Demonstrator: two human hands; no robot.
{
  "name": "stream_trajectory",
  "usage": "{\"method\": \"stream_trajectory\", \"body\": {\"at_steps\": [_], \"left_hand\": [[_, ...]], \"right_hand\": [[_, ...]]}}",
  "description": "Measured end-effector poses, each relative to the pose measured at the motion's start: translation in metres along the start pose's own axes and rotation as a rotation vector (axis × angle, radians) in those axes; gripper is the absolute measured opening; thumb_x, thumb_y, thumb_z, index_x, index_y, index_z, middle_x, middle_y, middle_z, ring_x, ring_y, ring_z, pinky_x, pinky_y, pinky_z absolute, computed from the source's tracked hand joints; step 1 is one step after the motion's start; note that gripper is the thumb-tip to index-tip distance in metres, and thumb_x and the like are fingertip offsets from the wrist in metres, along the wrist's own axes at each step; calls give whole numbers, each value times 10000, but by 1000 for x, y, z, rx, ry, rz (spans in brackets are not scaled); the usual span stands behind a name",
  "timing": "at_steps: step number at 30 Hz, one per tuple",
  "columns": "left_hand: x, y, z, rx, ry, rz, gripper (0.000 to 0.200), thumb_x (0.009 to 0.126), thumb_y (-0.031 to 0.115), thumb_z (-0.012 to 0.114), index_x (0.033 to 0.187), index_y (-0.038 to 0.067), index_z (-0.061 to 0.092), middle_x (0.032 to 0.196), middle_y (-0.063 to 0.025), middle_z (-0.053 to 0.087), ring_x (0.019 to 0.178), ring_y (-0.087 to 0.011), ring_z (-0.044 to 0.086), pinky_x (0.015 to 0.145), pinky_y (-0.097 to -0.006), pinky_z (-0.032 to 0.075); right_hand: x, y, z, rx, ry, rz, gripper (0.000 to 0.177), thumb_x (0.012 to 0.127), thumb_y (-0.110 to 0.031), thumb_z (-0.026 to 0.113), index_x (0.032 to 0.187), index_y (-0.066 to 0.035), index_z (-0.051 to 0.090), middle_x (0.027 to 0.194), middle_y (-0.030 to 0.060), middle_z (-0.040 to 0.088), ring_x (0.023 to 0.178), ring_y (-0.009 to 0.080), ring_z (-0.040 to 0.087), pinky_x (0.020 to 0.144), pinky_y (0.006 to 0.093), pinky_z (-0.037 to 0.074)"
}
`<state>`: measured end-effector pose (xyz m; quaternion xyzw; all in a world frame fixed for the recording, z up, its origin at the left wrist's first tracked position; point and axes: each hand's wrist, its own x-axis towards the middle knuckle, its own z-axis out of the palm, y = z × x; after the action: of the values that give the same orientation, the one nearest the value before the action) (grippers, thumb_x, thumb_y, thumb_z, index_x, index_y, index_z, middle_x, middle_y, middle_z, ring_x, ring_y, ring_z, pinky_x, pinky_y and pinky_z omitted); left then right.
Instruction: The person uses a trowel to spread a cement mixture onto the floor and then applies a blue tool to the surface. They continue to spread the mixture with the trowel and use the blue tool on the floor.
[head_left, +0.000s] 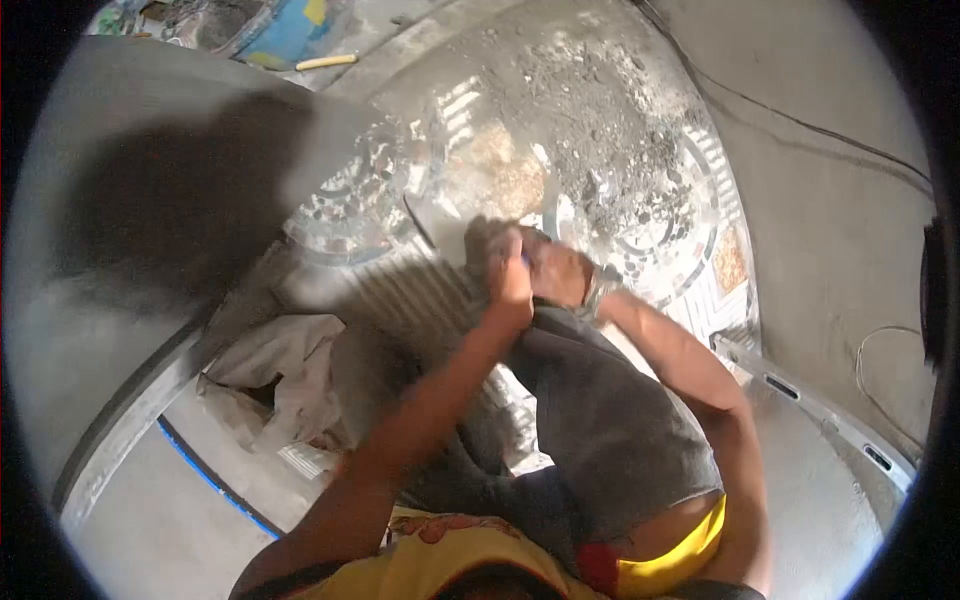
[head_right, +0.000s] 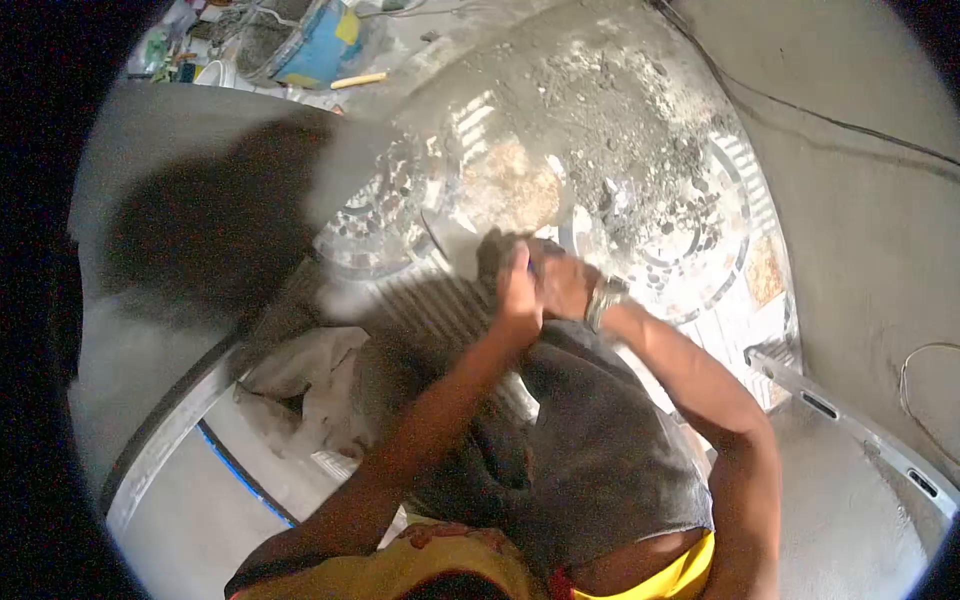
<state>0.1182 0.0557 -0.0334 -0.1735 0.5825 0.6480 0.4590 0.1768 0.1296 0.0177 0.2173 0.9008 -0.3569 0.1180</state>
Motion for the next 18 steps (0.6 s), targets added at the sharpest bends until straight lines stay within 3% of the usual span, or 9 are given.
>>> {"method": "stream_trajectory", "body": {"at_steps": [2, 3, 4, 5, 7, 10, 13, 16, 18], "left_hand": [[12, 30, 36, 84, -59, -29, 389, 874, 355, 464, 993, 0, 569, 946, -119, 582, 841, -211, 524, 740, -318, 420], [23, 49, 57, 181, -114, -77, 414, 859, 383, 469, 940, -8, 575, 904, -124, 586, 806, -213, 521, 711, -334, 418], [33, 71, 80, 279, -174, -119, 444, 844, 411, 473, 887, -17, 581, 862, -129, 591, 770, -216, 519, 683, -350, 415], [60, 74, 93, 377, -277, -185, 444, 832, 435, 535, 1015, 30, 541, 1012, -111, 567, 904, -230, 520, 741, -388, 433], [49, 91, 109, 483, -348, -265, 457, 827, 433, 545, 1024, 22, 545, 986, -127, 568, 881, -235, 531, 706, -390, 456], [33, 75, 86, 619, -373, -70, 415, 836, 395, 544, 989, 9, 552, 922, -125, 571, 814, -228, 550, 661, -370, 473], [32, 51, 45, 442, -156, 141, 349, 843, 341, 540, 956, 12, 560, 901, -107, 584, 793, -196, 556, 664, -331, 466], [45, 60, 24, -109, 34, 39, 311, 854, 316, 527, 894, 10, 571, 873, -88, 613, 759, -172, 574, 675, -296, 457], [48, 100, 34, -292, -64, -44, 265, 863, 312, 509, 866, 53, 564, 830, -61, 604, 723, -163, 577, 655, -298, 467]], "right_hand": [[25, 29, -19, 6, -62, 134, 218, 796, -154, 483, 828, 34, 588, 580, 206, 567, 502, 290, 589, 416, 367, 477], [36, 51, -28, 21, 173, -122, 220, 799, -201, 493, 771, -7, 593, 589, 186, 573, 497, 279, 584, 443, 374, 476], [52, 55, -49, 9, 166, -57, 243, 795, -231, 505, 778, -3, 588, 614, 173, 587, 521, 285, 595, 475, 375, 485], [54, 48, -71, 113, 66, 162, 319, 819, -285, 492, 768, 17, 583, 627, 189, 591, 533, 297, 598, 471, 380, 476], [46, 52, -75, 373, 137, 273, 348, 842, -317, 469, 849, 14, 575, 640, 200, 595, 551, 318, 606, 487, 395, 476], [22, 28, -56, 429, 362, 329, 364, 851, -338, 453, 978, -10, 547, 658, 226, 595, 582, 350, 615, 512, 424, 479], [29, 13, -39, 212, 346, 86, 364, 820, -312, 483, 1020, -11, 528, 691, 244, 594, 610, 359, 617, 532, 431, 481], [70, 3, -40, -35, 141, -165, 344, 796, -272, 511, 998, 4, 541, 756, 232, 601, 645, 330, 620, 553, 414, 483], [102, 5, -52, -246, 16, -276, 331, 779, -245, 530, 983, 15, 550, 799, 224, 606, 669, 310, 623, 567, 402, 484]]}}
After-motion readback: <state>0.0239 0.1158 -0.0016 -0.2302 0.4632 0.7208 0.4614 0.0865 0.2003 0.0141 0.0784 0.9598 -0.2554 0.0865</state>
